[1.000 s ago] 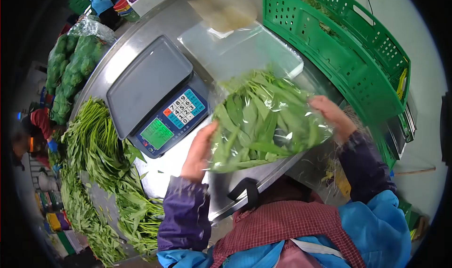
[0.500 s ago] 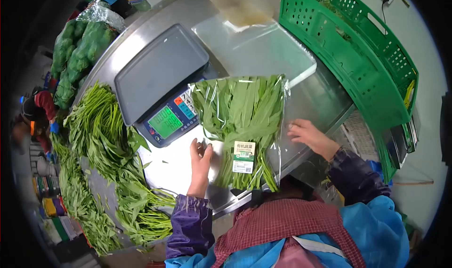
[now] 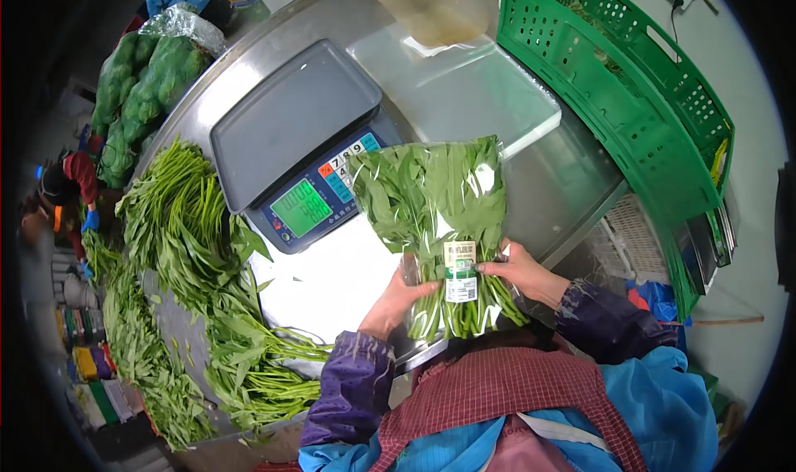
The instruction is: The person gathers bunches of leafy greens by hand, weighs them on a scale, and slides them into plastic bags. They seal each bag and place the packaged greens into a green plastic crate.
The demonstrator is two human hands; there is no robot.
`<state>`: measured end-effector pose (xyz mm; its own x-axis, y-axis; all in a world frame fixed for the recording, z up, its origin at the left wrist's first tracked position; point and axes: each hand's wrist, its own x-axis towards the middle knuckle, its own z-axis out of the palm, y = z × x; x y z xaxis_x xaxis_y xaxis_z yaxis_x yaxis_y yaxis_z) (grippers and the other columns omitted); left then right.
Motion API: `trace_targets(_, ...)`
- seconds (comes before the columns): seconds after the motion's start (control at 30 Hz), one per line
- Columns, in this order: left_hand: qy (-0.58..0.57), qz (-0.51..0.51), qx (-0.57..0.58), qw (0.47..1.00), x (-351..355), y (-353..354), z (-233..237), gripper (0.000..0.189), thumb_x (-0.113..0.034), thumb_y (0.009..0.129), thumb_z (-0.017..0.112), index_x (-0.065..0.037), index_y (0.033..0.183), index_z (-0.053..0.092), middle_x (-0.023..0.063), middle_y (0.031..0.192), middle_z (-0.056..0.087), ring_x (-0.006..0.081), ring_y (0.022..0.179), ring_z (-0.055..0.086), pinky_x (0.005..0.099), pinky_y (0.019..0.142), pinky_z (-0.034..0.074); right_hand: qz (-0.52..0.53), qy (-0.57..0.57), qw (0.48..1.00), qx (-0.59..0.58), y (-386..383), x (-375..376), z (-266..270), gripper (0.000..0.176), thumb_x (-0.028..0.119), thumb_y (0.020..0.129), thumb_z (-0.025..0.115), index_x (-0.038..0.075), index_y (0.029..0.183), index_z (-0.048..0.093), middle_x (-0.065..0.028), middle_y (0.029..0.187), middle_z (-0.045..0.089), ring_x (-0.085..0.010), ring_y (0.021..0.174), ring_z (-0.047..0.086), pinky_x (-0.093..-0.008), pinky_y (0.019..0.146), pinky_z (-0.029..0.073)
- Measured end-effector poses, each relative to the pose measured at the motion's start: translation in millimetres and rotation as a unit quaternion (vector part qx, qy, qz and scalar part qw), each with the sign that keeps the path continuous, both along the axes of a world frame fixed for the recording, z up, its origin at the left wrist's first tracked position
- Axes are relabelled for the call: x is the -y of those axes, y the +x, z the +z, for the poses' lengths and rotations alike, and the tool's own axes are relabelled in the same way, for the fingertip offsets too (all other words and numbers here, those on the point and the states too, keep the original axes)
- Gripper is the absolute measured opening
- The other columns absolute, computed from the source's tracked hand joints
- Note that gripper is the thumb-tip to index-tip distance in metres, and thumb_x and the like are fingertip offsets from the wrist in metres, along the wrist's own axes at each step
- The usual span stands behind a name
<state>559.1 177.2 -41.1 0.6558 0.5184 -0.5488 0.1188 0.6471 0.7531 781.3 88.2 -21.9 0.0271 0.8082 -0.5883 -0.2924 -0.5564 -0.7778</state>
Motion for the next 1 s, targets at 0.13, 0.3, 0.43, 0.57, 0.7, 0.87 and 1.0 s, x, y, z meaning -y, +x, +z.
trace_targets(0.13, 0.016, -0.001, 0.040, 0.999, 13.5, 1.0, 5.1, 0.090, 0.003, 0.068, 0.070, 0.001, 0.136, 0.012, 0.0165, 0.132, 0.033, 0.0251, 0.120, 0.037, 0.0340, 0.099, 0.034, -0.028, 0.060, 0.997, 0.037, 1.4, 15.4, 21.9, 0.045, -0.002, 0.074, 0.065, 0.000, 0.115, 0.045, -0.0087, 0.107, 0.056, -0.0146, 0.095, 0.054, -0.0286, 0.083, 0.044)
trace_targets(0.3, -0.011, -0.025, 0.107, 0.994, 16.4, 4.0, 11.2, 0.081, 0.004, 0.071, 0.068, 0.002, 0.133, 0.016, 0.0188, 0.133, 0.033, 0.0259, 0.122, 0.034, 0.0339, 0.100, 0.033, -0.057, 0.122, 0.990, 0.048, -0.4, 31.6, 31.7, 0.049, -0.002, 0.074, 0.066, 0.001, 0.116, 0.043, -0.0073, 0.110, 0.055, -0.0141, 0.098, 0.053, -0.0292, 0.085, 0.044)
trace_targets(0.43, 0.012, -0.049, 0.101, 0.994, 14.2, 8.3, 8.8, 0.081, 0.003, 0.072, 0.067, 0.002, 0.134, 0.016, 0.0184, 0.129, 0.038, 0.0259, 0.118, 0.040, 0.0332, 0.097, 0.035, -0.053, 0.153, 0.982, 0.102, 1.8, 39.1, 39.4, 0.055, 0.005, 0.073, 0.070, 0.000, 0.119, 0.040, -0.0069, 0.111, 0.054, -0.0149, 0.103, 0.049, -0.0300, 0.091, 0.039)
trace_targets(0.57, 0.020, -0.059, 0.136, 0.989, 13.2, 21.9, 19.3, 0.077, 0.004, 0.072, 0.067, -0.003, 0.134, 0.021, 0.0136, 0.129, 0.040, 0.0221, 0.116, 0.042, 0.0324, 0.096, 0.035, -0.112, 0.195, 0.973, 0.047, 9.2, 30.6, 57.8, 0.060, 0.012, 0.073, 0.072, 0.000, 0.121, 0.039, -0.0074, 0.113, 0.052, -0.0152, 0.106, 0.046, -0.0306, 0.094, 0.036)
trace_targets(0.7, 0.071, -0.040, 0.155, 0.985, 9.2, 55.3, 34.2, 0.077, 0.004, 0.072, 0.067, -0.002, 0.134, 0.022, 0.0128, 0.129, 0.040, 0.0212, 0.117, 0.041, 0.0320, 0.097, 0.034, -0.125, 0.200, 0.969, 0.071, 41.4, 15.9, 56.4, 0.057, 0.013, 0.074, 0.071, -0.001, 0.120, 0.040, -0.0081, 0.111, 0.053, -0.0159, 0.103, 0.049, -0.0301, 0.090, 0.040)
trace_targets(0.87, 0.092, -0.058, 0.084, 0.990, -0.7, 108.0, 60.8, 0.075, 0.005, 0.075, 0.062, 0.003, 0.134, 0.015, 0.0172, 0.128, 0.038, 0.0219, 0.117, 0.040, 0.0297, 0.095, 0.036, -0.150, 0.200, 0.965, 0.074, 93.1, 6.0, 65.2, 0.037, -0.002, 0.076, 0.062, -0.002, 0.110, 0.046, -0.0074, 0.103, 0.058, -0.0135, 0.094, 0.054, -0.0276, 0.084, 0.044)
trace_targets(1.0, 0.089, -0.046, 0.087, 0.991, -3.0, 151.9, 79.0, 0.082, 0.004, 0.076, 0.062, 0.007, 0.135, 0.004, 0.0199, 0.132, 0.035, 0.0233, 0.119, 0.039, 0.0293, 0.096, 0.035, -0.184, 0.219, 0.958, 0.022, 132.8, 0.9, 72.2, 0.034, -0.002, 0.078, 0.060, -0.002, 0.109, 0.047, -0.0081, 0.102, 0.059, -0.0140, 0.092, 0.055, -0.0289, 0.081, 0.045)
